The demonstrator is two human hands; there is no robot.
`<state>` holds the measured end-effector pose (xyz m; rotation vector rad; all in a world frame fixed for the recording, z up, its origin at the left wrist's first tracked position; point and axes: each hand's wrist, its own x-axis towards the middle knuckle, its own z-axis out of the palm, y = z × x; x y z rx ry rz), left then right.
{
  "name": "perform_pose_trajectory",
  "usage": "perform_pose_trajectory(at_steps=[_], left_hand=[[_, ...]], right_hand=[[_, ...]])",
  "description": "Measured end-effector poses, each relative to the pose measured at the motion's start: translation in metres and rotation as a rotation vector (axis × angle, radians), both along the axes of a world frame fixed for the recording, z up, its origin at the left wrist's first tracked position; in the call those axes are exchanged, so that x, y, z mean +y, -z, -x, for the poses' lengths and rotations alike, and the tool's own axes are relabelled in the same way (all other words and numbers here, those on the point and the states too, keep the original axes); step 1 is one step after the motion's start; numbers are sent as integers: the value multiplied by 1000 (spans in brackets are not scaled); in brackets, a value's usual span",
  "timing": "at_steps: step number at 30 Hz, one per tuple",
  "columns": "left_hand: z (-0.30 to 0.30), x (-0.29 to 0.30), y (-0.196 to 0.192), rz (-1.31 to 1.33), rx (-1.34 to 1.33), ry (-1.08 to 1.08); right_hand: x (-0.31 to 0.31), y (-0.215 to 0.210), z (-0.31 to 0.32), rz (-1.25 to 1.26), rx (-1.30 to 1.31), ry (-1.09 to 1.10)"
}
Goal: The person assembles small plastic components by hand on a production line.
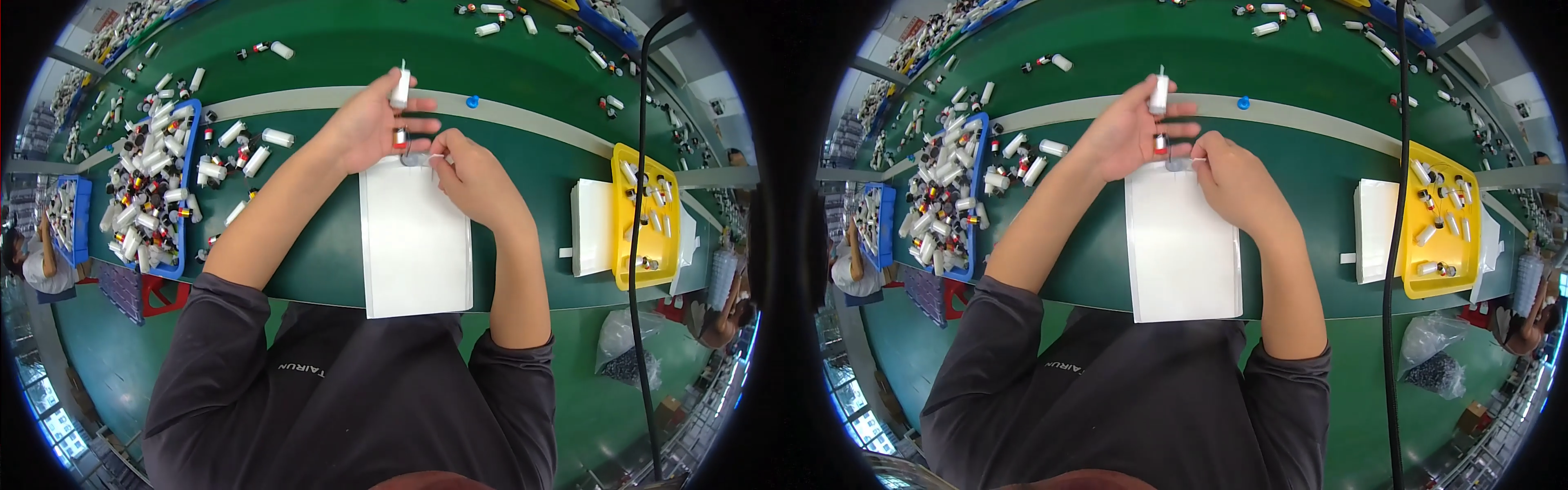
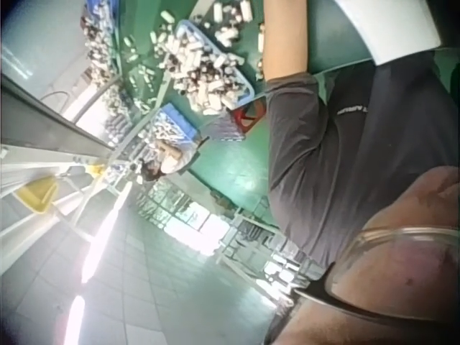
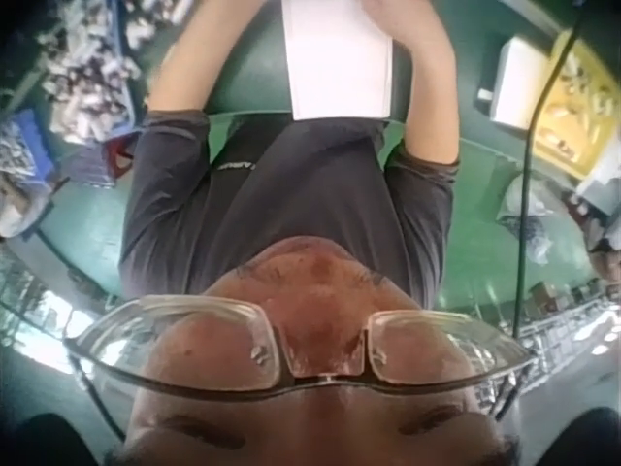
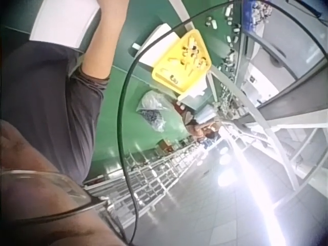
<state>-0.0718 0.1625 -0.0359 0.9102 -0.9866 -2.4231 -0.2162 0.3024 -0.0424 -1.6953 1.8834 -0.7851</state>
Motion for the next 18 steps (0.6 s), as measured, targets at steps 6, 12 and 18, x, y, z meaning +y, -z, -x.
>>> perform_pose_trajectory(at_steps=[6, 12, 18], left_hand=[[-2, -6, 15, -50, -92, 4], [-6, -13, 12, -153, 93, -91], [-1, -3, -8, -140, 539, -40]], right_hand=[[-6, 9, -3, 64, 41, 53], [-11, -1, -21, -13, -330, 239], [-18, 14, -42, 649, -189, 200]])
